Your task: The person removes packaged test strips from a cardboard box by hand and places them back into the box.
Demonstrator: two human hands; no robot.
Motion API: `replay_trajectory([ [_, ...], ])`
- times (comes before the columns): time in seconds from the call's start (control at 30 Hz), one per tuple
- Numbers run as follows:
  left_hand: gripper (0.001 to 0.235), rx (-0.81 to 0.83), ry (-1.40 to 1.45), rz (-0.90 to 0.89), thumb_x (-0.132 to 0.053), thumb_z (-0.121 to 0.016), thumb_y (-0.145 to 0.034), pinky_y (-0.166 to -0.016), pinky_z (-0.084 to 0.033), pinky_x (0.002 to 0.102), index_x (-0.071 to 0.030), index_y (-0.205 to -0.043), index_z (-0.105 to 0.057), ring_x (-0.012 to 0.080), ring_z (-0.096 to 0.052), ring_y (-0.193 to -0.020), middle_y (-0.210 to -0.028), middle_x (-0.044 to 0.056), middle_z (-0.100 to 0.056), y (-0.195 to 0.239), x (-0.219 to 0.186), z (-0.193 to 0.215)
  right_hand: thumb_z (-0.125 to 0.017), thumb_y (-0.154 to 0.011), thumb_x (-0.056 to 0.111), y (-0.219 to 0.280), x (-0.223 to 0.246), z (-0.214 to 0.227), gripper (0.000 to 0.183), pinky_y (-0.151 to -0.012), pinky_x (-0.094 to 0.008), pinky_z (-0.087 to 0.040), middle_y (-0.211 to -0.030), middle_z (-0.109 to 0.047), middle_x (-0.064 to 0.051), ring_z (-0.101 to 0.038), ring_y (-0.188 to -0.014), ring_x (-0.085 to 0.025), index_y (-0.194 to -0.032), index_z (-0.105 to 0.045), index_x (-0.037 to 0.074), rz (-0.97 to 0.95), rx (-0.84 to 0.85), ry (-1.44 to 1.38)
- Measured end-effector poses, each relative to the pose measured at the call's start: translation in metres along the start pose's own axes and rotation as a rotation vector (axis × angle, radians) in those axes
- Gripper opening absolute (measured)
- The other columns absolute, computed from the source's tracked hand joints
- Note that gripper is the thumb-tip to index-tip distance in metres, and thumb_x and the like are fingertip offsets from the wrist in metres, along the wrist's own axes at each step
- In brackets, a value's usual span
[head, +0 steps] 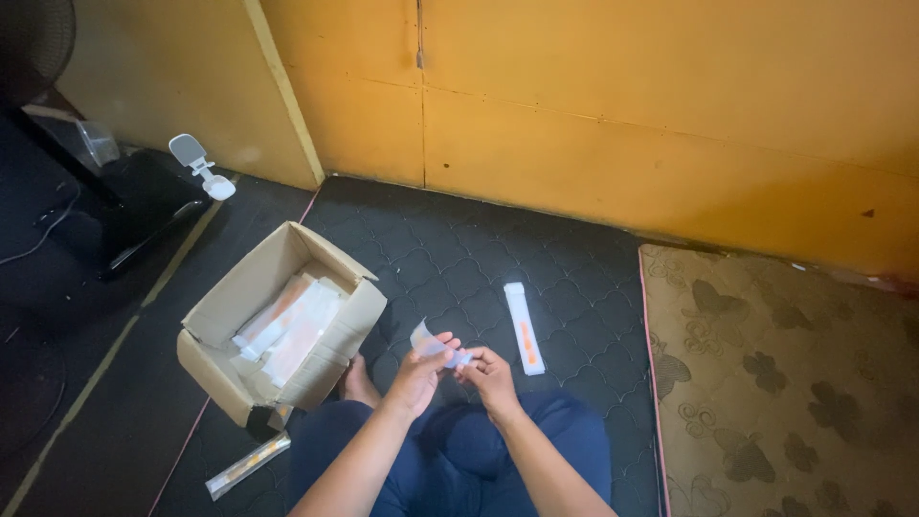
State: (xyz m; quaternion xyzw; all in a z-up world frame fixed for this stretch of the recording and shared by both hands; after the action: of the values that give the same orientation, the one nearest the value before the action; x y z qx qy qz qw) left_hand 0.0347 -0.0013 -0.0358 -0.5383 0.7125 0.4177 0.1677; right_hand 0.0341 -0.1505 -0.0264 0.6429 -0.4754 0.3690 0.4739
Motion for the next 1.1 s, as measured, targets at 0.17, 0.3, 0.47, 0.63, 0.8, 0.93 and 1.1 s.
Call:
replay_trajectory([
  [0.17, 0.06, -0.02, -0.029, -0.011, -0.004, -0.08, -0.084, -0.105, -0.051, 0.042, -0.003, -0.141, -0.059, 0.0318, -0.066, -0.122, -0.134, 0.021, -0.067, 0.007, -0.01, 0.001, -0.075, -0.085, -0.003, 0.006, -0.003, 0.005, 0.022, -0.062, -0.025, -0.056, -0.072, -0.075, -0.014, -0.07, -0.063, -0.016, -0.106, -0.071, 0.001, -0.022, -0.008, -0.003],
  [0.3, 0.061, -0.031, -0.028, 0.01, -0.009, -0.079, -0.086, -0.106, -0.05, 0.041, -0.005, -0.143, -0.058, 0.028, -0.067, -0.12, -0.135, 0.018, -0.067, 0.005, -0.014, 0.013, -0.075, -0.085, -0.002, 0.012, 0.002, 0.009, 0.019, -0.061, -0.024, -0.055, -0.072, -0.076, -0.014, -0.07, -0.062, -0.016, -0.103, -0.071, 0.002, -0.035, -0.024, 0.008],
  [0.47, 0.062, -0.052, -0.044, 0.009, -0.013, -0.078, -0.088, -0.108, -0.049, 0.044, -0.006, -0.146, -0.057, 0.0252, -0.07, -0.112, -0.133, 0.017, -0.068, 0.012, -0.022, 0.021, -0.074, -0.085, -0.002, 0.017, 0.006, 0.013, 0.019, -0.06, -0.024, -0.054, -0.072, -0.076, -0.015, -0.069, -0.061, -0.016, -0.104, -0.07, 0.001, -0.034, -0.026, 0.015],
  [0.63, 0.063, -0.063, -0.039, 0.009, -0.018, -0.078, -0.088, -0.109, -0.048, 0.045, -0.007, -0.146, -0.056, 0.0241, -0.071, -0.112, -0.133, 0.015, -0.069, 0.015, -0.026, 0.023, -0.074, -0.085, -0.001, 0.015, 0.003, 0.015, 0.019, -0.059, -0.024, -0.053, -0.072, -0.075, -0.015, -0.068, -0.06, -0.016, -0.103, -0.07, 0.001, -0.029, -0.045, 0.0],
  [0.8, 0.062, -0.052, -0.031, 0.004, -0.019, -0.077, -0.09, -0.11, -0.047, 0.048, -0.007, -0.146, -0.056, 0.0271, -0.071, -0.109, -0.131, 0.017, -0.069, 0.01, -0.03, 0.028, -0.073, -0.085, -0.003, 0.015, 0.007, 0.016, 0.018, -0.059, -0.025, -0.052, -0.069, -0.074, -0.014, -0.068, -0.059, -0.017, -0.101, -0.068, 0.003, -0.018, -0.086, -0.023],
  [0.93, 0.057, -0.069, -0.012, -0.017, -0.016, -0.069, -0.096, -0.109, -0.047, 0.049, -0.003, -0.148, -0.051, 0.0299, -0.07, -0.112, -0.133, 0.021, -0.066, 0.018, -0.044, 0.029, -0.071, -0.086, -0.003, 0.006, -0.001, 0.028, 0.017, -0.058, -0.024, -0.05, -0.068, -0.072, -0.013, -0.066, -0.058, -0.016, -0.101, -0.068, 0.003, -0.006, -0.106, -0.019],
  [1.1, 0.06, -0.124, 0.037, -0.034, -0.016, -0.069, -0.092, -0.111, -0.046, 0.048, -0.004, -0.148, -0.052, 0.0264, -0.069, -0.11, -0.129, 0.017, -0.068, 0.082, -0.094, -0.017, -0.071, -0.083, -0.004, 0.01, 0.006, 0.037, 0.018, -0.057, -0.025, -0.051, -0.065, -0.071, -0.014, -0.067, -0.057, -0.017, -0.098, -0.066, 0.005, 0.024, -0.177, -0.071],
])
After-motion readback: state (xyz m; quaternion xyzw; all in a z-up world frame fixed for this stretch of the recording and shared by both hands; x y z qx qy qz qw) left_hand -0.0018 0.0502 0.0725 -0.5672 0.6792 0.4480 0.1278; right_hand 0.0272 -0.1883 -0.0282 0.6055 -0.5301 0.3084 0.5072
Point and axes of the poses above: each hand's wrist, its own y-axis away from the middle knuckle, its own z-axis out of the back of the hand, x = y × z, the point moved 4 cm from there along -y, towards the middle knuckle
